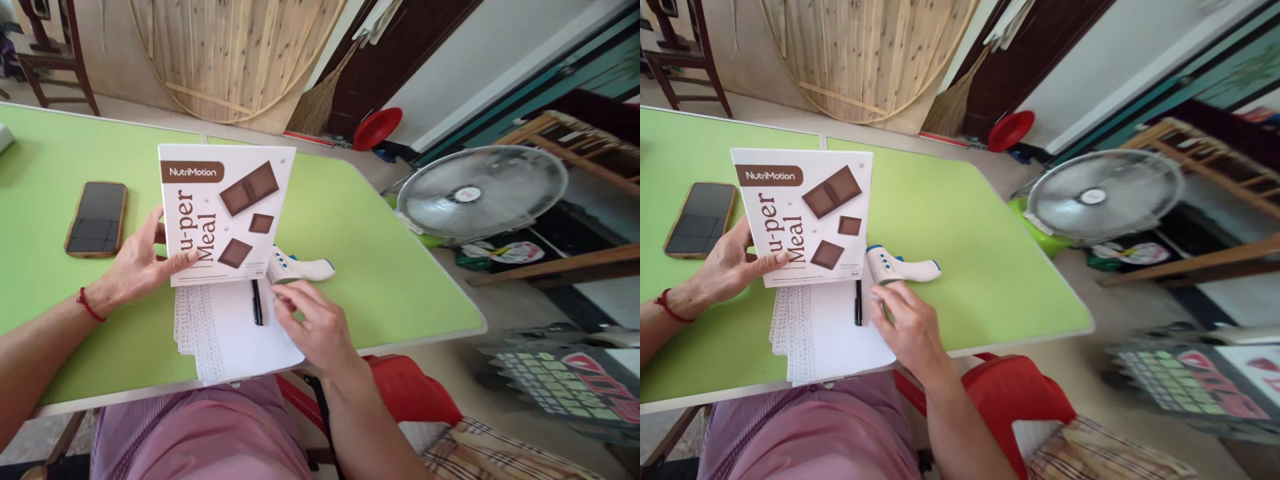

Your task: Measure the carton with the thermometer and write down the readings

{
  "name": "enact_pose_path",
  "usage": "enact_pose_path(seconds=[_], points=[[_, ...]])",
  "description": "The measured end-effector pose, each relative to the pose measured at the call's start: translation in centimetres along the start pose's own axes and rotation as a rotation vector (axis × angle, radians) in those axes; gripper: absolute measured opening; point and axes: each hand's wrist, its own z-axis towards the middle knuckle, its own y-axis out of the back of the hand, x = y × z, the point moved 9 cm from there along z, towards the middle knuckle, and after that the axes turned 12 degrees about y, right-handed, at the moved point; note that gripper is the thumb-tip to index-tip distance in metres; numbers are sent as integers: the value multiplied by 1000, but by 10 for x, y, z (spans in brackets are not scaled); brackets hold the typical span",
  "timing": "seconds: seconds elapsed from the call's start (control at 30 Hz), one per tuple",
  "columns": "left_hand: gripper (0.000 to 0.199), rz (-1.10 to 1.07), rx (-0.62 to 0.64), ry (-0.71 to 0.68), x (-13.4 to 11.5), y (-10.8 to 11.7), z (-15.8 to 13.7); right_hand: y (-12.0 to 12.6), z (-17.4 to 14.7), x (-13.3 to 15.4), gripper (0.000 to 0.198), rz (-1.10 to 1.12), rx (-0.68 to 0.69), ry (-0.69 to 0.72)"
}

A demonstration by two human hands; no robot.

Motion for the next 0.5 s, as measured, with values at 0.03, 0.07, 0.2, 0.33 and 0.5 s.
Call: enact_pose_path(seconds=[0.03, 0.07, 0.2, 0.33, 0.5], points=[[71, 7, 11, 0, -1, -2, -1, 5, -1, -11, 27, -31, -31, -18], [72, 17, 19, -6, -3, -3, -1, 8, -1, -23, 32, -82, -40, -42], [70, 58, 40, -46, -9, -6, -3, -5, 1, -68, 60, -300, 174, -99], [61, 29, 96, -61, -6, -11, -3, -24, 5, -87, 59, -292, 375, -68], [57, 8, 136, -72, -5, -14, -3, 6, 5, -89, 42, -196, 120, -276]])
